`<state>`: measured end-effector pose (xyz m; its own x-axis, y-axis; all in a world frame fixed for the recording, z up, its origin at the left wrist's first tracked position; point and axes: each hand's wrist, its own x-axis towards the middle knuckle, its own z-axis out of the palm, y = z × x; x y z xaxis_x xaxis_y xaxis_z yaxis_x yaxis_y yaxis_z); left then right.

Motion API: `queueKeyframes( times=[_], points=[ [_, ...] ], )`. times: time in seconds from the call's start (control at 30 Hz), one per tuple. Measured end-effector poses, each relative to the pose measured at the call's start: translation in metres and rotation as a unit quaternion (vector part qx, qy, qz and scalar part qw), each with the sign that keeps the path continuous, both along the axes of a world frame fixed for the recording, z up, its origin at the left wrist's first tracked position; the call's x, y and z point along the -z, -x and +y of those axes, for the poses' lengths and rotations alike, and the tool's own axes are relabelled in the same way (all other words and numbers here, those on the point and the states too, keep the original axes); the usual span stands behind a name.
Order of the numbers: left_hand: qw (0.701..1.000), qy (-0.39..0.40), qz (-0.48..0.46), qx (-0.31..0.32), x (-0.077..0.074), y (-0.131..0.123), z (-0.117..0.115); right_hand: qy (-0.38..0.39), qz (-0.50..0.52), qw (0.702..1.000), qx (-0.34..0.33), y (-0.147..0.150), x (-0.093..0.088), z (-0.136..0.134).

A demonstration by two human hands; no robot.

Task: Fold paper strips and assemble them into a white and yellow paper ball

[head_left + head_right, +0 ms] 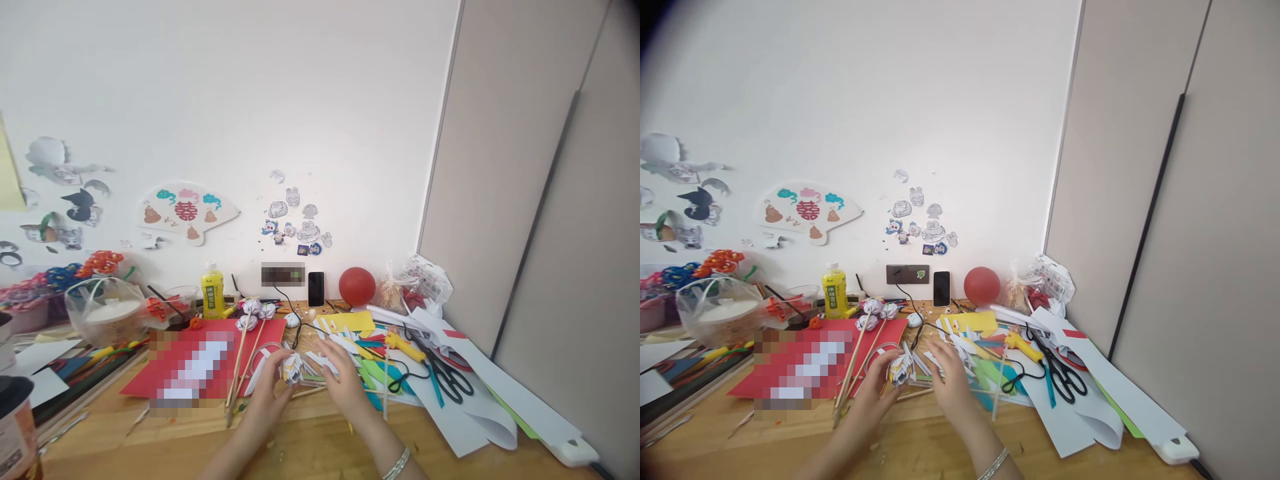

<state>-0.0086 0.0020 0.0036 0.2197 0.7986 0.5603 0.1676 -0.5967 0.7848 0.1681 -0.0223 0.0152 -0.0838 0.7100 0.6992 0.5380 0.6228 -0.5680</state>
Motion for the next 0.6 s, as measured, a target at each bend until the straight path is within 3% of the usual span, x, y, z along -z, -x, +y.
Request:
queueKeyframes(
  times=[0.13,0.27,0.43,0.6],
  points=[
    [0.988,0.094,-0.116,0.042,0.001,-0.003,0.008,0.01,0.047,0.997,0.052,-0.008,-0.006,0.003],
    [0.962,0.203,-0.169,0.068,0.002,-0.007,0.009,0.036,0.059,0.994,0.083,-0.016,-0.012,0.005],
    [0.953,0.237,-0.167,0.091,0.006,-0.006,0.009,0.055,0.041,0.992,0.102,-0.019,-0.012,0.007],
    [0.968,0.211,-0.074,0.118,-0.001,0.0,0.005,0.066,-0.005,0.992,0.11,-0.016,-0.014,0.003]
  ],
)
